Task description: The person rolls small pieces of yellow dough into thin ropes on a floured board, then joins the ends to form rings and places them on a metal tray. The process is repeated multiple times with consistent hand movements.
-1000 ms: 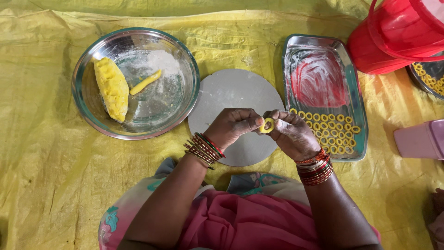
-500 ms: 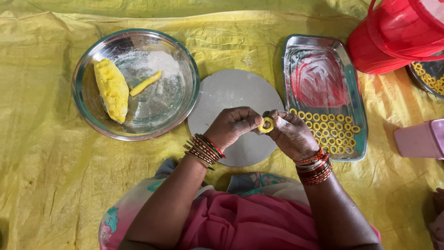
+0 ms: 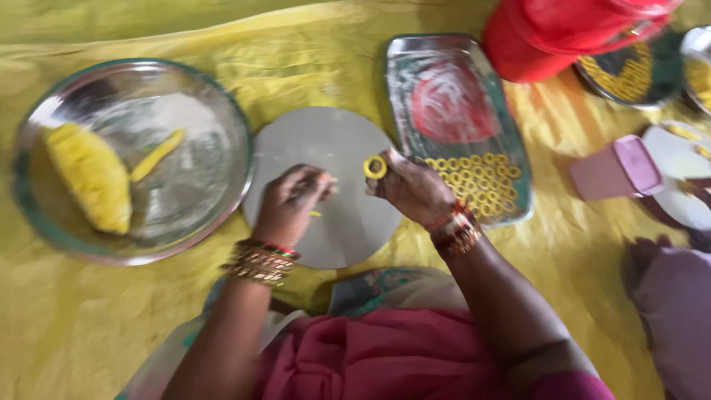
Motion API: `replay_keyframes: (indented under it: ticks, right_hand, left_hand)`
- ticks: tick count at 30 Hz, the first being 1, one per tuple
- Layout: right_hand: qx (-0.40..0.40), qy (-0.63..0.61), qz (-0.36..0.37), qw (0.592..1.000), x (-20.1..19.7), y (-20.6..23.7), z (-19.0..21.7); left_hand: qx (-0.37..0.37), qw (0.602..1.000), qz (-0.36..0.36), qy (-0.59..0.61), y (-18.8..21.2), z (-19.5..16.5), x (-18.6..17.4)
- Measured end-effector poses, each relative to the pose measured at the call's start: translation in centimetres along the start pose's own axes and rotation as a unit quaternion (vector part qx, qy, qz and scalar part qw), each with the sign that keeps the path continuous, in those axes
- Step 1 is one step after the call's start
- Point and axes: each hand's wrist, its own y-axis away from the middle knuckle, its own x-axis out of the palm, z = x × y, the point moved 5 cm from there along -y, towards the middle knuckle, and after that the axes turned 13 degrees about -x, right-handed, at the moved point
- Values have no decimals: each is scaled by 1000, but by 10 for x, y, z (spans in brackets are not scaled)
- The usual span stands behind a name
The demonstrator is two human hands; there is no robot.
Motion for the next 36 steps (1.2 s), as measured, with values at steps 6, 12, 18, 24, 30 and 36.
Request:
replay_keyframes:
  ticks: [6, 12, 18, 24, 30, 36]
  right_hand:
    - [-3, 111, -102, 989, -112, -13, 48]
    - [-72, 528, -165, 830, -242, 13, 139]
    - [-58, 851, -201, 482, -298, 53, 220]
    - [3, 965, -77, 249, -305, 55, 227]
    - [25, 991, 31, 128, -334, 64, 204]
    - [-15, 985, 30, 167, -348, 78, 196]
  left_hand:
    - [-22, 1000, -5, -3, 4, 0, -15]
    - [-31, 995, -49, -85, 6, -6, -24]
    - [-66, 981, -73, -168, 2, -4, -22]
    - [-103, 972, -72, -197, -4, 6, -21]
    - [-110, 965, -67, -228, -7, 15, -23]
    - [-137, 961, -64, -230, -4, 19, -22]
